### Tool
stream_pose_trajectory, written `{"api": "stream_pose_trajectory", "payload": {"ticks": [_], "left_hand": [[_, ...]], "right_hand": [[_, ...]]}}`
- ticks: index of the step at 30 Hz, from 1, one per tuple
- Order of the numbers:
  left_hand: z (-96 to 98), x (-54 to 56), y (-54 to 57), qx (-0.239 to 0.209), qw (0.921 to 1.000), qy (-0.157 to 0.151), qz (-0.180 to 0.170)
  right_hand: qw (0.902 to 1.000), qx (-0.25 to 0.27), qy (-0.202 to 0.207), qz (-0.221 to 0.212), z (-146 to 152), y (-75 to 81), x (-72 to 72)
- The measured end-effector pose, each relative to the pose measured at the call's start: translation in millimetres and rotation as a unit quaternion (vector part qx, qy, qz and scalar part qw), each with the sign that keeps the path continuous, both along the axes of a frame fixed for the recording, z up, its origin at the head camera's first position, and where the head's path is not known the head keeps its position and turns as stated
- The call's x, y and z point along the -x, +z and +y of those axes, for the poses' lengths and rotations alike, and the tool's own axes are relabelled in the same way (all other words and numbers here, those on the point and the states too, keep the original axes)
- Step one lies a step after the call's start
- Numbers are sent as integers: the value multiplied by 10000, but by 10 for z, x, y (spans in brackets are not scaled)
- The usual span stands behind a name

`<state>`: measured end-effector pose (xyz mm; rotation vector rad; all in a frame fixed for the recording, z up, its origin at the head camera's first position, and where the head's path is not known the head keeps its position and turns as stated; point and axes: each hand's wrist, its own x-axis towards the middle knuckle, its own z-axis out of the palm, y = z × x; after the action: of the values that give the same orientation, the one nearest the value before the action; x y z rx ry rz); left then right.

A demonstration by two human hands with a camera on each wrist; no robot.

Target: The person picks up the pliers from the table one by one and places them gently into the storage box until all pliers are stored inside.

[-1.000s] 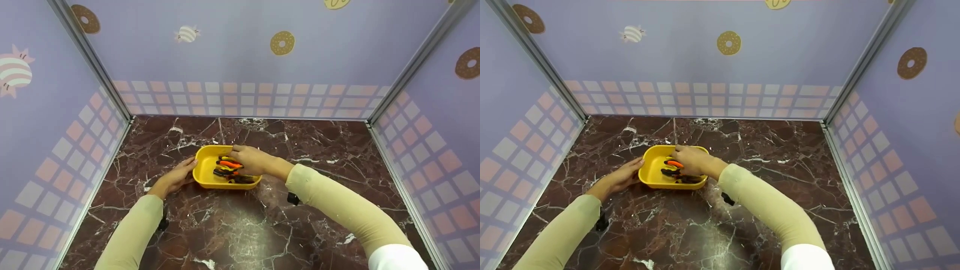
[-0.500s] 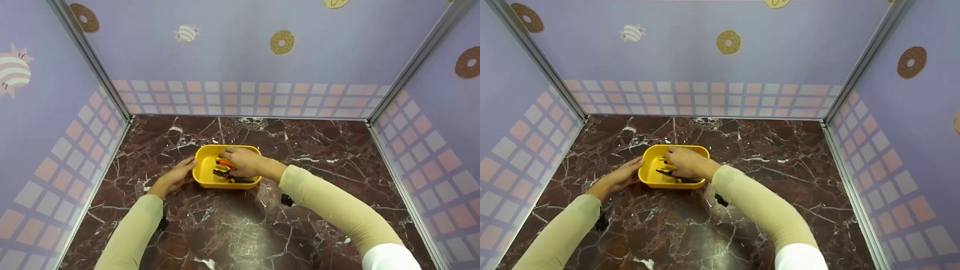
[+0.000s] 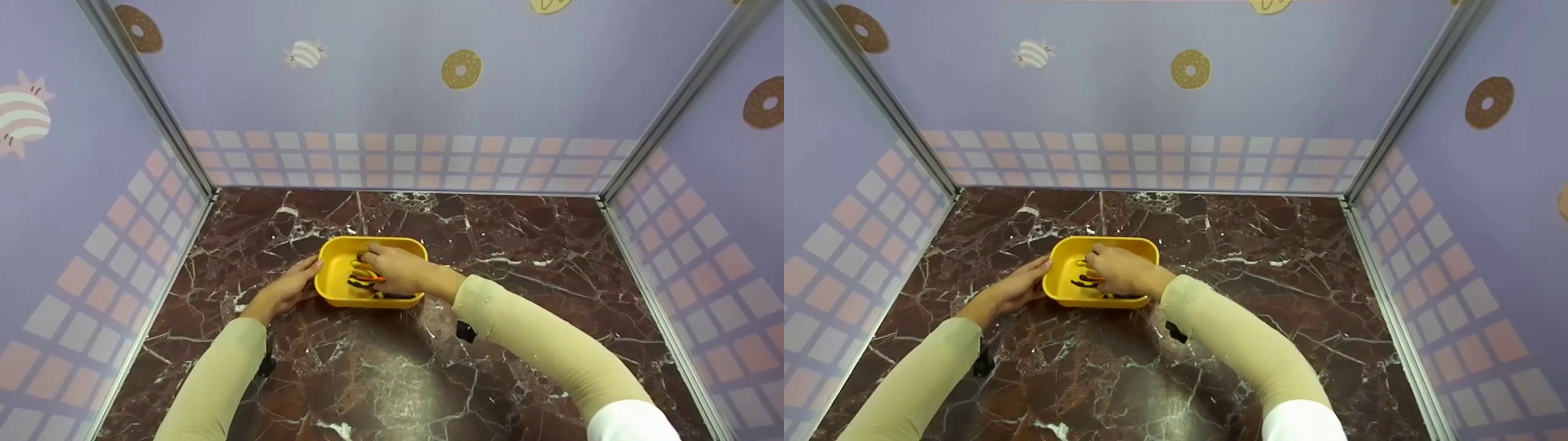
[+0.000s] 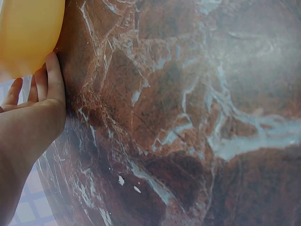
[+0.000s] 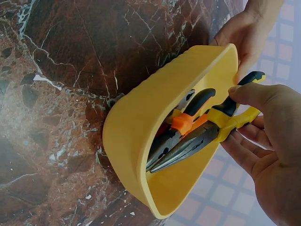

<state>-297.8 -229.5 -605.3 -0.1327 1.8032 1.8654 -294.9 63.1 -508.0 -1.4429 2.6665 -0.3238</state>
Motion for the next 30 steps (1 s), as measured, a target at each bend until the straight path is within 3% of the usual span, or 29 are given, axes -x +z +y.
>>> {"api": "stream_pose_trajectory", "payload": {"ticks": [13, 22, 30], "left_hand": [[9, 18, -11, 74, 10000, 17, 14], [17, -1, -24, 109, 9999, 58, -33], [-10, 21, -12, 42, 9999, 84, -37]], "right_hand": [[9999, -21, -105, -49, -9, -124, -4], [9983, -373, -428, -102, -24, -213, -49], [9992, -353, -191, -34, -65, -267, -28]]}}
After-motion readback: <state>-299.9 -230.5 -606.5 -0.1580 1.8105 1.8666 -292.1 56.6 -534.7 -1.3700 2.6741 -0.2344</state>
